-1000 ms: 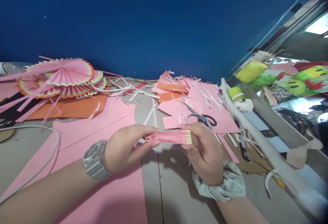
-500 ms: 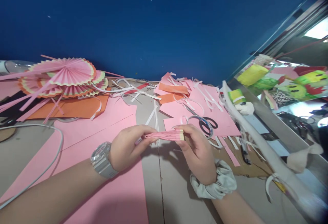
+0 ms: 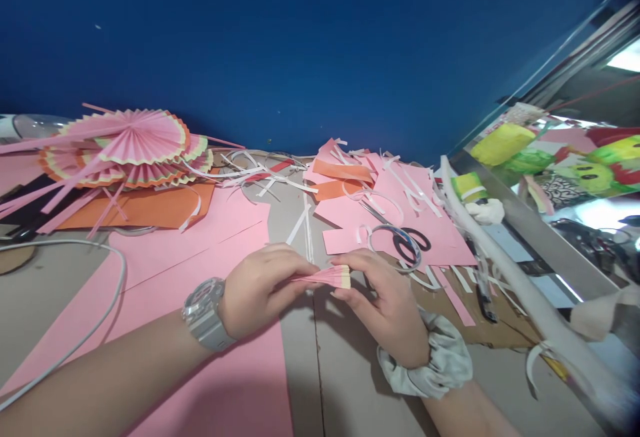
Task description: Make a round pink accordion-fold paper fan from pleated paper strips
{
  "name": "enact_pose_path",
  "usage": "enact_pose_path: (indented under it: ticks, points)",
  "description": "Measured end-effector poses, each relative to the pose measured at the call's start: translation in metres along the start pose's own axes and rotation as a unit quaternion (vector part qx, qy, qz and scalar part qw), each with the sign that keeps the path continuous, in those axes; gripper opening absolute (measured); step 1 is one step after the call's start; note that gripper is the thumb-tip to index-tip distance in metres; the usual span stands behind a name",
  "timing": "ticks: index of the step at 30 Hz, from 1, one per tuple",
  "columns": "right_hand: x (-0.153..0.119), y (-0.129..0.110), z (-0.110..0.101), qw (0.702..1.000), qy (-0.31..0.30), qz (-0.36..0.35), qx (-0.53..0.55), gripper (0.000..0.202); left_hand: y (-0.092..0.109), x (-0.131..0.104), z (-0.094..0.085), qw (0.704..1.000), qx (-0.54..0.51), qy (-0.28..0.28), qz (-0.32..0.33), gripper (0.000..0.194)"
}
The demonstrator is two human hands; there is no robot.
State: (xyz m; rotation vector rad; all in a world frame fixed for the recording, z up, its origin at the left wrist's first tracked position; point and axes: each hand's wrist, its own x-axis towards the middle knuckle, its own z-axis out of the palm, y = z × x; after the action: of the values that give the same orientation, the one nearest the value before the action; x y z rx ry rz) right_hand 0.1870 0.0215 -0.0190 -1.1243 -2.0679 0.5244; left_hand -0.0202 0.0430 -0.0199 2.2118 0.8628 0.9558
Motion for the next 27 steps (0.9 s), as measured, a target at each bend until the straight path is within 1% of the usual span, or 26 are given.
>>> enact_pose_path:
  ticks: [2, 4, 5, 7, 8, 9, 10, 11, 14, 16, 18, 20, 22, 24, 26, 27]
  points:
    - [0.0, 0.001, -0.003, 1.0, 0.014, 0.013, 0.003, 0.026, 0.002, 0.001, -0.001, 0.996, -0.069, -0.009, -0.048, 0.017]
    - [0.0, 0.002, -0.006, 0.999, 0.012, 0.041, 0.011, 0.031, 0.003, 0.003, 0.0, 0.979, -0.17, -0.029, -0.105, 0.025]
    - [0.0, 0.002, -0.008, 0.998, -0.001, 0.061, 0.019, 0.034, 0.003, 0.004, 0.001, 0.967, -0.214, -0.045, -0.129, 0.026]
    - [0.002, 0.002, -0.009, 0.993, -0.044, 0.095, 0.055, 0.044, 0.004, 0.005, 0.005, 0.947, -0.268, -0.064, -0.166, 0.026]
    - [0.002, 0.002, -0.009, 0.99, -0.063, 0.105, 0.076, 0.05, 0.004, 0.006, 0.007, 0.94, -0.284, -0.064, -0.179, 0.025]
    - [0.003, 0.001, -0.008, 0.987, -0.069, 0.111, 0.094, 0.055, 0.004, 0.007, 0.008, 0.934, -0.298, -0.057, -0.189, 0.024]
    - [0.005, 0.0, -0.007, 0.985, -0.066, 0.117, 0.109, 0.056, 0.004, 0.007, 0.01, 0.929, -0.313, -0.041, -0.195, 0.023]
    - [0.006, -0.002, -0.006, 0.983, -0.058, 0.127, 0.117, 0.053, 0.004, 0.008, 0.011, 0.923, -0.328, -0.019, -0.201, 0.023]
    - [0.009, -0.005, -0.002, 0.975, -0.037, 0.181, 0.127, 0.029, 0.004, 0.01, 0.011, 0.906, -0.359, 0.046, -0.217, 0.023]
    - [0.009, -0.004, -0.002, 0.966, -0.03, 0.206, 0.151, 0.021, 0.004, 0.012, 0.01, 0.886, -0.39, 0.09, -0.233, 0.021]
    - [0.009, 0.0, -0.002, 0.959, -0.003, 0.215, 0.186, 0.018, 0.004, 0.014, 0.009, 0.857, -0.432, 0.129, -0.251, 0.019]
    - [0.007, 0.006, -0.003, 0.953, 0.047, 0.221, 0.204, 0.016, 0.003, 0.015, 0.009, 0.826, -0.466, 0.163, -0.272, 0.018]
    - [0.006, 0.012, -0.005, 0.949, 0.097, 0.224, 0.199, 0.014, 0.001, 0.015, 0.009, 0.8, -0.485, 0.185, -0.3, 0.018]
    - [0.005, 0.015, -0.006, 0.948, 0.127, 0.225, 0.186, 0.015, -0.002, 0.015, 0.008, 0.776, -0.499, 0.222, -0.317, 0.017]
    - [0.005, 0.016, -0.008, 0.947, 0.138, 0.224, 0.181, 0.016, -0.005, 0.016, 0.005, 0.76, -0.507, 0.26, -0.313, 0.015]
    - [0.006, 0.015, -0.01, 0.947, 0.142, 0.224, 0.18, 0.016, -0.007, 0.017, 0.001, 0.76, -0.506, 0.266, -0.308, 0.015]
